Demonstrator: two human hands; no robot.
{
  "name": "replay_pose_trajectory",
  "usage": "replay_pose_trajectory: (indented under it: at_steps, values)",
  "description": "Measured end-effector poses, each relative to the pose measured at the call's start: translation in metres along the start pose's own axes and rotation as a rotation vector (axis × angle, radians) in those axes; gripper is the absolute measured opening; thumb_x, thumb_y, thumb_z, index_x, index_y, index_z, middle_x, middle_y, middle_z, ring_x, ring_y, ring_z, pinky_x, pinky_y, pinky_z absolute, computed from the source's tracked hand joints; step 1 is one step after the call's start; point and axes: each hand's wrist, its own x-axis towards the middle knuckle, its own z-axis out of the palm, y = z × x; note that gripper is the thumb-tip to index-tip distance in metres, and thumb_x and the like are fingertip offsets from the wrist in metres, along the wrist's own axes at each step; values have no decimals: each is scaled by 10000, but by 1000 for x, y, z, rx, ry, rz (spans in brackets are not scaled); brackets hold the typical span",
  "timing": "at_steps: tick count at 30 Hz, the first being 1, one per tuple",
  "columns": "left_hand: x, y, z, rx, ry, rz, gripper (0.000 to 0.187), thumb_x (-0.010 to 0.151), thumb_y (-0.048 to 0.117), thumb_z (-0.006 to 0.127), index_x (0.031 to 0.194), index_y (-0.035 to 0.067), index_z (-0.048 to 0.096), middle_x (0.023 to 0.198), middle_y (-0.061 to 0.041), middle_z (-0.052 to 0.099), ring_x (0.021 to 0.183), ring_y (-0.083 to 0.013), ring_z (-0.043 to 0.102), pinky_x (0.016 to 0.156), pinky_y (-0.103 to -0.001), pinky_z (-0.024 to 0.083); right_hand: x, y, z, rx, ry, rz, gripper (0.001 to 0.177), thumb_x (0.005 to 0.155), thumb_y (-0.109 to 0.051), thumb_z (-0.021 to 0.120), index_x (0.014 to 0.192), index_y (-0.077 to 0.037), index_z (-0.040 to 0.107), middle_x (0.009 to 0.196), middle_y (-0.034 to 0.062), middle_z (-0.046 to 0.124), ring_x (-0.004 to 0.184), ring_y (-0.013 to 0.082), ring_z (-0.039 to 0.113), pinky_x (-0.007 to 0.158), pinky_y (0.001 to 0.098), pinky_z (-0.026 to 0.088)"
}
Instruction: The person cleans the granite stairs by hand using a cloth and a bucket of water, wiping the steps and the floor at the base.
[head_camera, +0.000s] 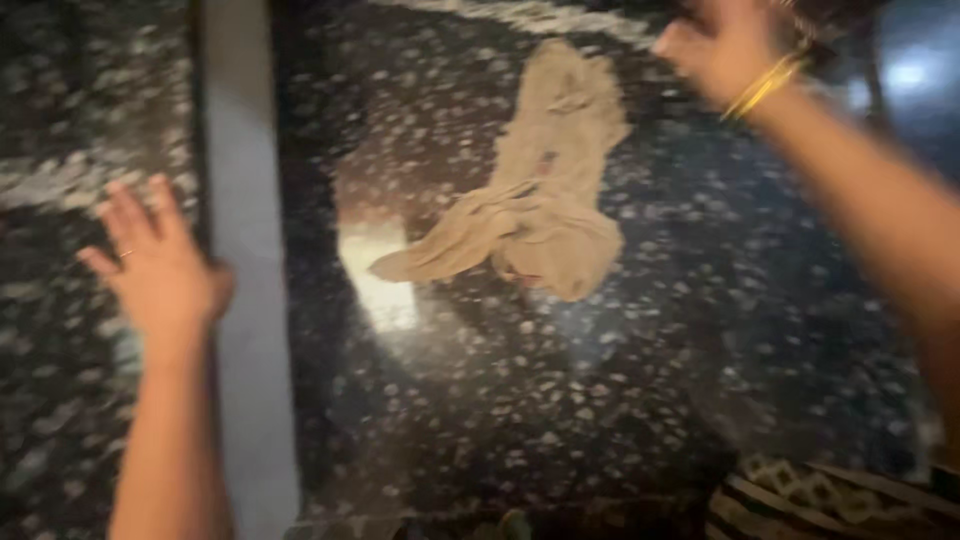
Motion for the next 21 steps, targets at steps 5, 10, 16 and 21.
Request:
replay_pose_trajectory:
  at_steps: [5, 10, 16, 21]
  values:
    - [-3, 5, -7, -46, -2, 18, 1035, 781, 102, 685, 1714, 141, 242, 1743, -267, 134, 1601, -461, 150, 1180, -761, 115, -61, -139, 230, -368, -202, -25, 994, 883, -751, 452, 1622, -149, 171, 1633, 283, 140, 1490, 481, 12, 1149, 598, -8]
    - [-5, 10, -9, -74, 2, 42, 1000, 806, 40, 635, 1723, 128, 245, 1747, -273, 120, 1601, -489, 135, 1179, -779, 105, -92, -269, 305, -271, -124, -414, 963, 868, -678, 568, 1564, -47, 360, 1605, 248, 350, 1497, 482, 228, 1197, 635, 166]
    - [-5, 18, -22, -83, -33, 2, 1027, 775, 79, 673, 1713, 182, 270, 1755, -232, 131, 1608, -463, 132, 1185, -777, 92, -318, -357, 402, -81, -439, -985, 1010, 663, -618, 696, 1471, -63, 453, 1617, 206, 379, 1512, 376, 356, 1247, 527, 252]
    - [-6, 11, -22, -51, -32, 13, 1092, 754, 160, 730, 1743, 210, 270, 1785, -216, 148, 1632, -425, 137, 1197, -776, 109, -320, -333, 412, 174, -624, -947, 972, 720, -580, 675, 1536, -123, 409, 1586, 166, 443, 1376, 380, 493, 1052, 570, 410]
